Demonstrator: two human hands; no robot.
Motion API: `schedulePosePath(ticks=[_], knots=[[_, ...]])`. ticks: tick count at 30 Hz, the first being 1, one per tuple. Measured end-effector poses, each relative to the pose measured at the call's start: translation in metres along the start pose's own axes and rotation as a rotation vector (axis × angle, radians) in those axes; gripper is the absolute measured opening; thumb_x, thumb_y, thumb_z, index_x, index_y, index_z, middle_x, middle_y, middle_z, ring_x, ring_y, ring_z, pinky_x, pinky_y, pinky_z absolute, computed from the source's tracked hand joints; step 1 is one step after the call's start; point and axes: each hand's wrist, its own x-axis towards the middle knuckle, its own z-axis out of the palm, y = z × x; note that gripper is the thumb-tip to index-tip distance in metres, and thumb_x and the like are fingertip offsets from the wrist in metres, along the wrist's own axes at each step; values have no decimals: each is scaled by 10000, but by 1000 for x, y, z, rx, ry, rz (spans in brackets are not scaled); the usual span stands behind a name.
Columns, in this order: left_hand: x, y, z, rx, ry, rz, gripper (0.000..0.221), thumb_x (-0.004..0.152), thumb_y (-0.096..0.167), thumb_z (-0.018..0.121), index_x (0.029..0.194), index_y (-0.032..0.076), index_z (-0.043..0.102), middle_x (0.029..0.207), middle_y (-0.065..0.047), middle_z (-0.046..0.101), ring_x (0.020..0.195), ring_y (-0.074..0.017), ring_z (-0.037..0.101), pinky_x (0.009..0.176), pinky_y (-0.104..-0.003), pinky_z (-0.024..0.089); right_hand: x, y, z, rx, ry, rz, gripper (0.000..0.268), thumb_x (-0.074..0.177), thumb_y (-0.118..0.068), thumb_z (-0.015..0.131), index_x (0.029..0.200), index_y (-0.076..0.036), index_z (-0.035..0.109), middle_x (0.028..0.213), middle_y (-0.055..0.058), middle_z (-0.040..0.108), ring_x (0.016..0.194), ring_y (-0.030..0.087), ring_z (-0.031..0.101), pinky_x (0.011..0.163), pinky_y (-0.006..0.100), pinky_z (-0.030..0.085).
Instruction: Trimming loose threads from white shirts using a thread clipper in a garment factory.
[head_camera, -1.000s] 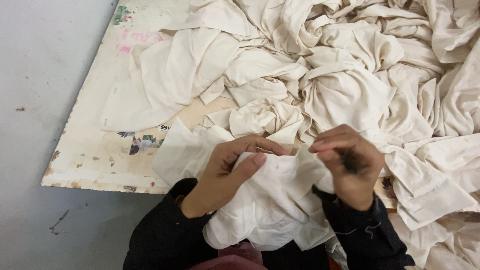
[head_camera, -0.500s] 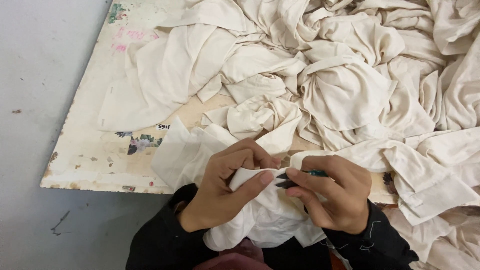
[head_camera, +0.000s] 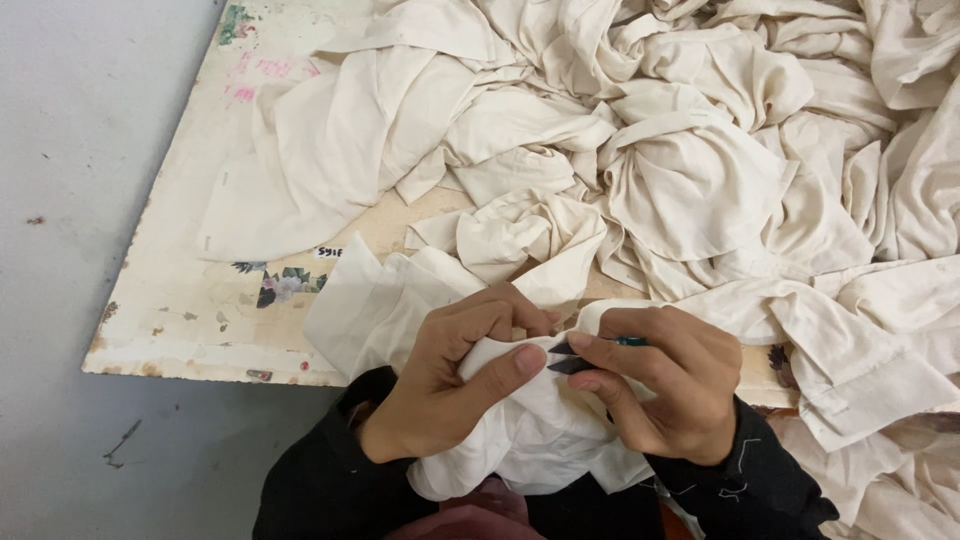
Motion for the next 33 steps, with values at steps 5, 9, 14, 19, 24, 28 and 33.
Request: schedulePosePath(ticks=[5,9,14,19,24,28,33], knots=[[4,4,4,-44,-57,40,243,877,182,433,693,62,330,784,-68,465,731,-134,442,975,-451,434,0,2,4,56,53,-54,81,769,-71,593,841,-85,560,686,73,560,463,159,451,426,242,350],[2,0,0,-75,-68,14,235,860,144,465,674,65,344,816,-99,514,789,-173,512,890,-361,454,-16,6,2,279,115,298,214,771,-232,518,578,-147,551,658,83,577,506,133,565,460,210,403],[6,-6,1,-136,-124,-9,152,884,173,494,923,41,558,953,-79,596,978,-208,586,962,-351,462,-7,27,-9,1094,-263,547,358,685,-203,708,938,-10,542,973,106,551,886,158,552,798,255,439],[10,-23,4,449,17,452,119,769,4,542,684,50,472,741,-82,506,618,-162,443,551,-239,371,-36,52,-2,249,189,-44,54,746,-79,560,785,-74,597,733,97,555,544,105,521,452,206,409],[2,-26,-3,769,-69,819,215,760,-103,539,646,44,433,712,-76,469,496,-150,354,427,-232,311,-58,70,-3,149,328,-370,67,759,-99,595,796,-56,559,809,136,496,443,91,345,370,253,231],[3,-29,-2,762,-64,873,229,768,-41,551,607,52,418,705,-66,493,484,-160,361,427,-243,293,-60,70,1,153,435,-348,127,689,-59,647,718,-77,524,771,115,434,445,121,353,395,272,250],[5,-27,-1,753,-53,890,230,751,-76,546,603,46,418,683,-70,474,476,-153,344,416,-239,275,-58,67,2,133,479,-345,170,675,-12,644,681,-88,492,731,94,434,402,105,325,380,272,233]])
